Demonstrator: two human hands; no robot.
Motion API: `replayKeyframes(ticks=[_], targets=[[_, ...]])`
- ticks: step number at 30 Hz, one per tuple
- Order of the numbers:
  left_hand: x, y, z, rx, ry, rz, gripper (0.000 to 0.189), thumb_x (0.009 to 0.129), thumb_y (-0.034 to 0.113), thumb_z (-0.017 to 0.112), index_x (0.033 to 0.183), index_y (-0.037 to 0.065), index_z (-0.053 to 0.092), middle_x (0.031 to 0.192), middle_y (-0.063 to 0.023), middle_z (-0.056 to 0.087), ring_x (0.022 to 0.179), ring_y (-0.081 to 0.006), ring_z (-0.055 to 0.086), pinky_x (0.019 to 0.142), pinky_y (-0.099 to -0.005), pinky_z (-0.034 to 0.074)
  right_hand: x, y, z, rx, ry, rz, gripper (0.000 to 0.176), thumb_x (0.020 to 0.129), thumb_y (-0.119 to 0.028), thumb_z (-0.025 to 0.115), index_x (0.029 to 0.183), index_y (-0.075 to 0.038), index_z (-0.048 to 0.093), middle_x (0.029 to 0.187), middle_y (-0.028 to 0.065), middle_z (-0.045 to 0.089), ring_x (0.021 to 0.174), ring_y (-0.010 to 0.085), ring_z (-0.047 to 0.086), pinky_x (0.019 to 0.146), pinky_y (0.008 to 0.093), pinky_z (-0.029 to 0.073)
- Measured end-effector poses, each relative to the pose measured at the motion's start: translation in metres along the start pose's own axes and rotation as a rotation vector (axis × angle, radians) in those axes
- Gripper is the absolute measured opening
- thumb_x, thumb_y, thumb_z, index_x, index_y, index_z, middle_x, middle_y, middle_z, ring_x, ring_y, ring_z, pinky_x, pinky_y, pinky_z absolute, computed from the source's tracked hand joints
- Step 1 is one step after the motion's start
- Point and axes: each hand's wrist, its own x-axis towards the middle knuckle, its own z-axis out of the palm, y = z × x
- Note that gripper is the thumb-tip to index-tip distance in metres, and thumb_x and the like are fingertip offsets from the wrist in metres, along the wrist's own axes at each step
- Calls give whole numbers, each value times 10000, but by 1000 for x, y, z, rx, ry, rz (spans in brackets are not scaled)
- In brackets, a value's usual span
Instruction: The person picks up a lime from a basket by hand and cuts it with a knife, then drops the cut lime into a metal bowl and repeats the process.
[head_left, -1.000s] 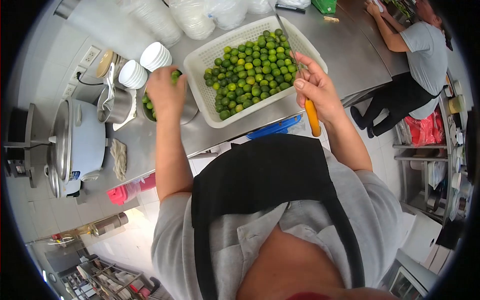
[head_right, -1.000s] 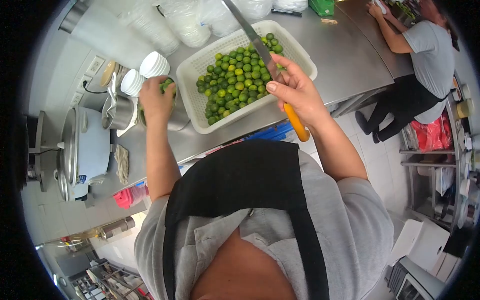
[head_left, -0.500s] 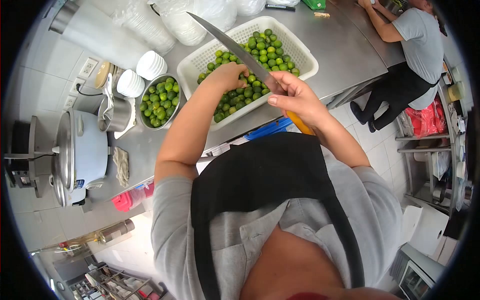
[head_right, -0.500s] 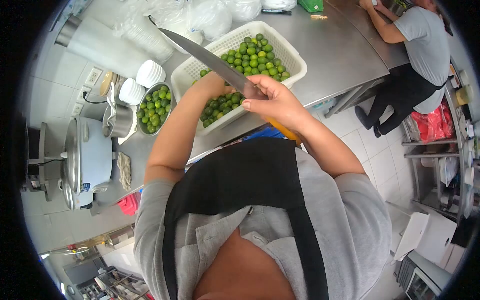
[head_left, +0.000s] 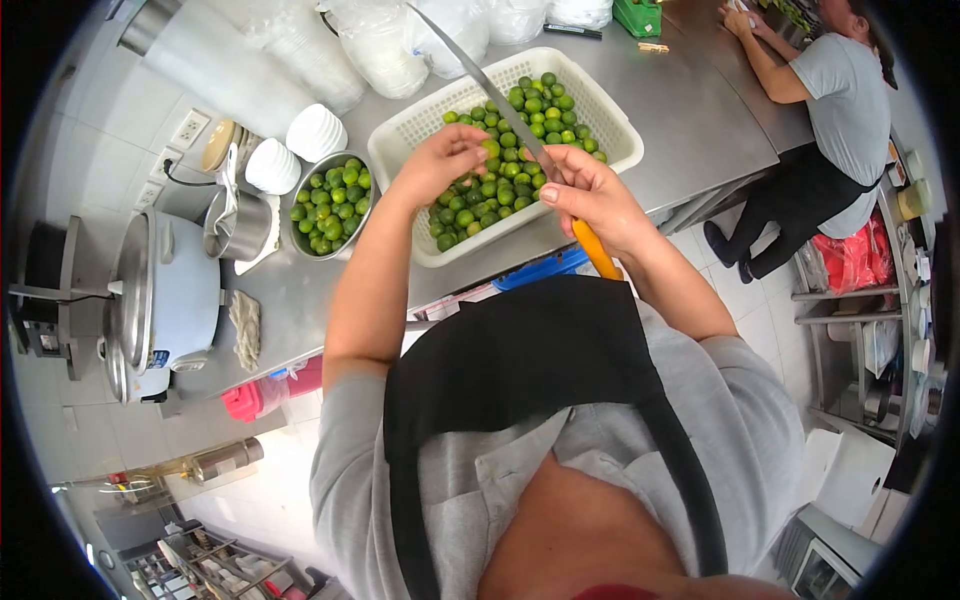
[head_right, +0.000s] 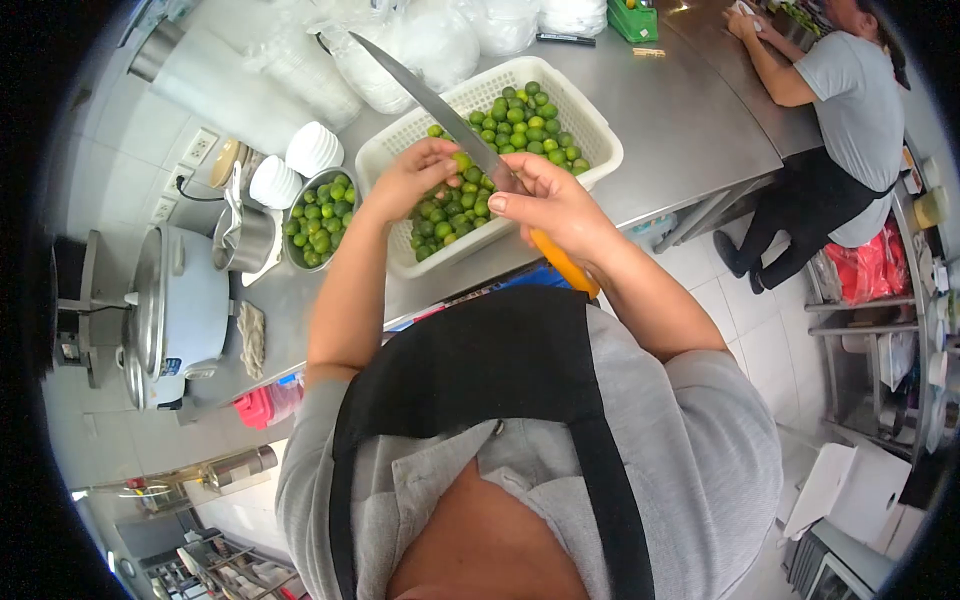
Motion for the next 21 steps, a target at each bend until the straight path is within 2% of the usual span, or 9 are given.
replayKeyframes(ticks=[1, 2, 4, 8, 12, 16, 18, 19, 21], targets=[[-15, 11, 7, -326, 11, 25, 270, 878, 122, 631, 1111, 22, 536, 948, -54, 640, 850, -148, 619, 642, -246, 462, 1, 0, 1, 16, -5, 17, 456, 861, -116, 611, 1280, -21, 459, 882, 16, 524, 670, 48, 495, 508, 185, 431], [-25, 10, 10, -323, 12, 27, 270, 878, 122, 631, 1111, 22, 536, 948, -54, 640, 850, -148, 619, 642, -246, 462, 2, 0, 2, 32, -11, 34, 460, 866, -127, 606, 1288, -24, 452, 843, 14, 517, 636, 48, 486, 502, 186, 428], [-41, 6, 14, -767, -12, 94, 315, 854, 140, 671, 1122, 51, 530, 964, -52, 625, 851, -151, 620, 623, -232, 447, 3, 1, 8, 58, -15, 27, 477, 866, -134, 607, 1300, -29, 439, 825, 9, 508, 620, 50, 481, 497, 184, 423], [-62, 14, 35, -1087, -55, 123, 391, 831, 164, 697, 1163, 66, 515, 1006, -37, 583, 845, -127, 544, 604, -200, 414, 6, -1, 22, 69, -51, 38, 529, 861, -139, 617, 1333, -45, 397, 800, -1, 495, 622, 52, 478, 491, 181, 416], [-70, 19, 41, -1082, 34, 74, 384, 853, 206, 672, 1180, 69, 525, 955, -23, 578, 808, -113, 511, 595, -214, 398, 9, 1, 31, 31, -104, 25, 549, 858, -140, 624, 1345, -66, 381, 847, 13, 525, 649, 46, 482, 506, 182, 416], [-75, 10, 43, -937, 33, 118, 329, 871, 170, 651, 1162, 52, 552, 963, -32, 603, 832, -123, 545, 633, -227, 425, 17, 14, 42, -116, -159, -110, 630, 821, -56, 652, 1368, -88, 341, 983, 57, 564, 787, 69, 536, 683, 225, 467], [-78, 22, 59, -739, 296, 118, 353, 885, 144, 614, 1204, 36, 510, 1068, -63, 580, 956, -164, 568, 780, -297, 487, 20, 19, 46, -152, -177, -204, 664, 806, -27, 663, 1374, -94, 327, 1027, 71, 571, 845, 80, 551, 754, 243, 472], [-79, 28, 63, -717, 309, 154, 394, 873, 146, 630, 1217, 5, 501, 1122, -81, 577, 1009, -176, 569, 843, -304, 484, 19, 17, 49, -182, -174, -204, 681, 798, -17, 672, 1376, -97, 321, 1029, 73, 570, 875, 82, 546, 776, 245, 464], [-79, 25, 66, -745, 338, 150, 364, 861, 77, 615, 1206, 6, 524, 1102, -79, 600, 983, -167, 582, 838, -297, 482, 18, 14, 53, -245, -171, -200, 716, 782, 1, 691, 1379, -104, 310, 1032, 76, 570, 935, 86, 536, 819, 250, 448]])
